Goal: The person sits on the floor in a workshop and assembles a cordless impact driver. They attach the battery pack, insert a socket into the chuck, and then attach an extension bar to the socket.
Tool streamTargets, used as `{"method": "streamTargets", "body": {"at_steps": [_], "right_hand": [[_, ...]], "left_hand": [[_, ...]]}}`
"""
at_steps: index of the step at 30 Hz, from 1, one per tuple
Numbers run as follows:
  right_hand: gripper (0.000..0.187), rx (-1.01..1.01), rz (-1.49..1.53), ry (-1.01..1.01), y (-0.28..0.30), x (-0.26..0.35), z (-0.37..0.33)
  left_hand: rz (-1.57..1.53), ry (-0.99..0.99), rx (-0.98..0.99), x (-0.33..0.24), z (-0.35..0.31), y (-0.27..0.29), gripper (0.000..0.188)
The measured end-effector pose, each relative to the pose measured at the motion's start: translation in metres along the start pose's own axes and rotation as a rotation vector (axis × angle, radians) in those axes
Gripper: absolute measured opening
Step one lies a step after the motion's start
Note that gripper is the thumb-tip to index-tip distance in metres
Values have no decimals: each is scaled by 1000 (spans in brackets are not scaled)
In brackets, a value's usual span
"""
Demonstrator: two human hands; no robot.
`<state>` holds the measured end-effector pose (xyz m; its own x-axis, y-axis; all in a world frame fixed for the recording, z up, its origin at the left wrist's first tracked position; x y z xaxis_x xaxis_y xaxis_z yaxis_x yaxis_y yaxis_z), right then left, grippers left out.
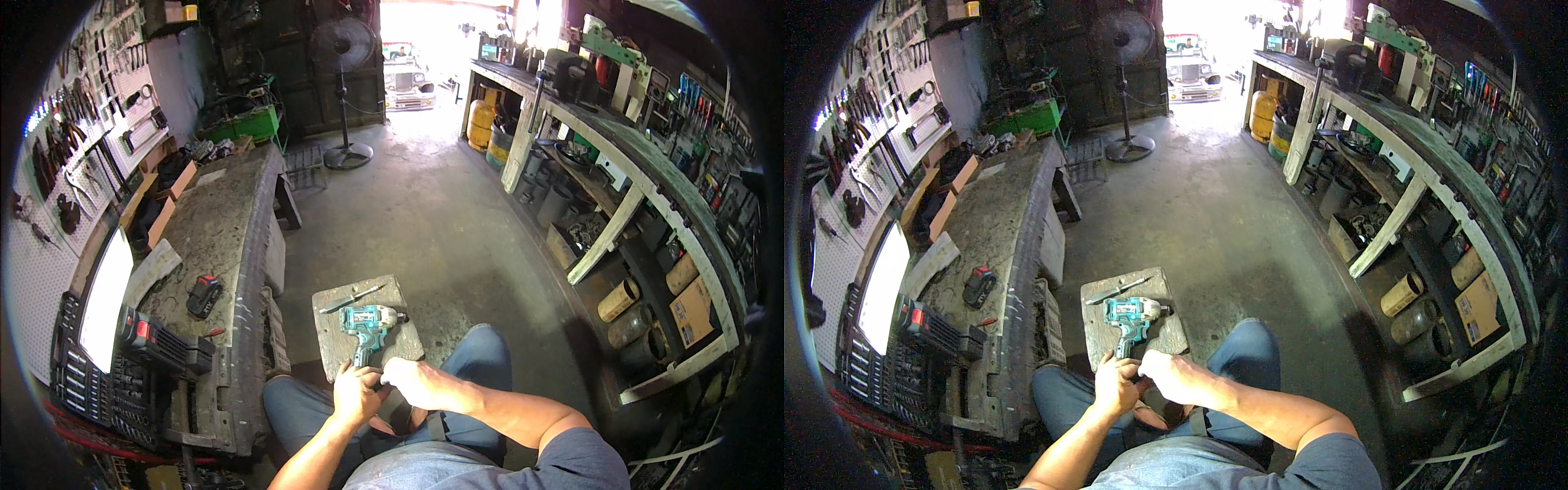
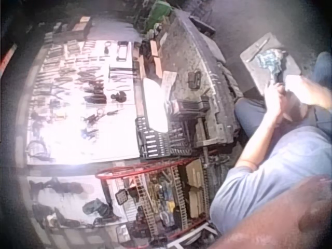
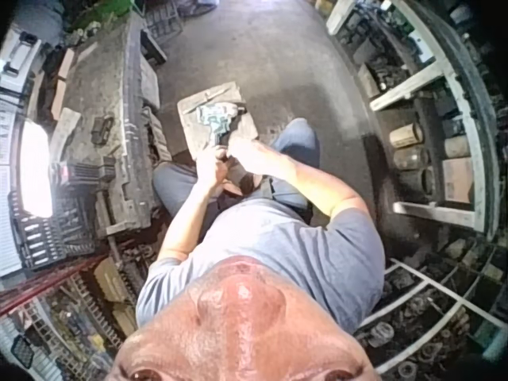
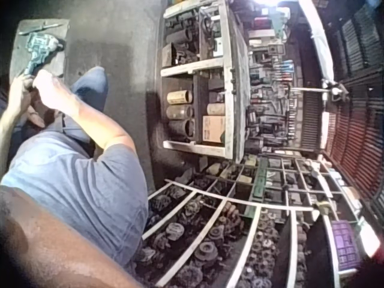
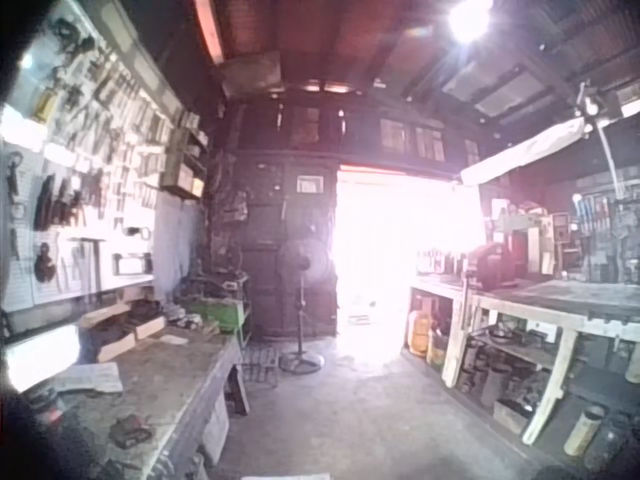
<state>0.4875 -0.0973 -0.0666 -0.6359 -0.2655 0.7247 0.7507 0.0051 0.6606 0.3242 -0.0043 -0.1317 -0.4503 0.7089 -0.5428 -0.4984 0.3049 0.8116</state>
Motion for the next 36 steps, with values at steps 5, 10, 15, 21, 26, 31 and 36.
{"method": "streamTargets", "body": {"at_steps": [5,10,15,21,26,31,36], "right_hand": [[24,95,-231,-312,-1,6,-1],[25,81,-174,-59,-7,2,-3],[25,54,-224,114,-4,11,-11],[23,81,-165,-81,-4,6,-13],[25,66,-100,27,1,8,-6],[26,-90,-117,-101,-2,15,-9],[26,0,-183,39,-4,3,-7]], "left_hand": [[-20,-57,-38,-4,0,3,22],[-4,-45,-23,-2,-1,4,25],[-62,-6,-17,1,0,5,27],[-21,-17,-34,-1,2,1,22],[-19,-55,-60,1,0,0,24],[-1,-32,-11,3,0,0,25],[-26,-12,-10,1,1,1,27]]}}
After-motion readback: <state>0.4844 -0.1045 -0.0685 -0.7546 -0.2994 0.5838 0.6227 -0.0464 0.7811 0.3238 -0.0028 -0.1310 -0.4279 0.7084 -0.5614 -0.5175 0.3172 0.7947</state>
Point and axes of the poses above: each hand's wrist, its own z-axis towards the middle knuckle, its own y-axis out of the back of the hand, x = y × z, the point moved 3 cm from there along z, towards the middle knuckle, and after that the axes turned 3 degrees about y, right-handed, at the moved point
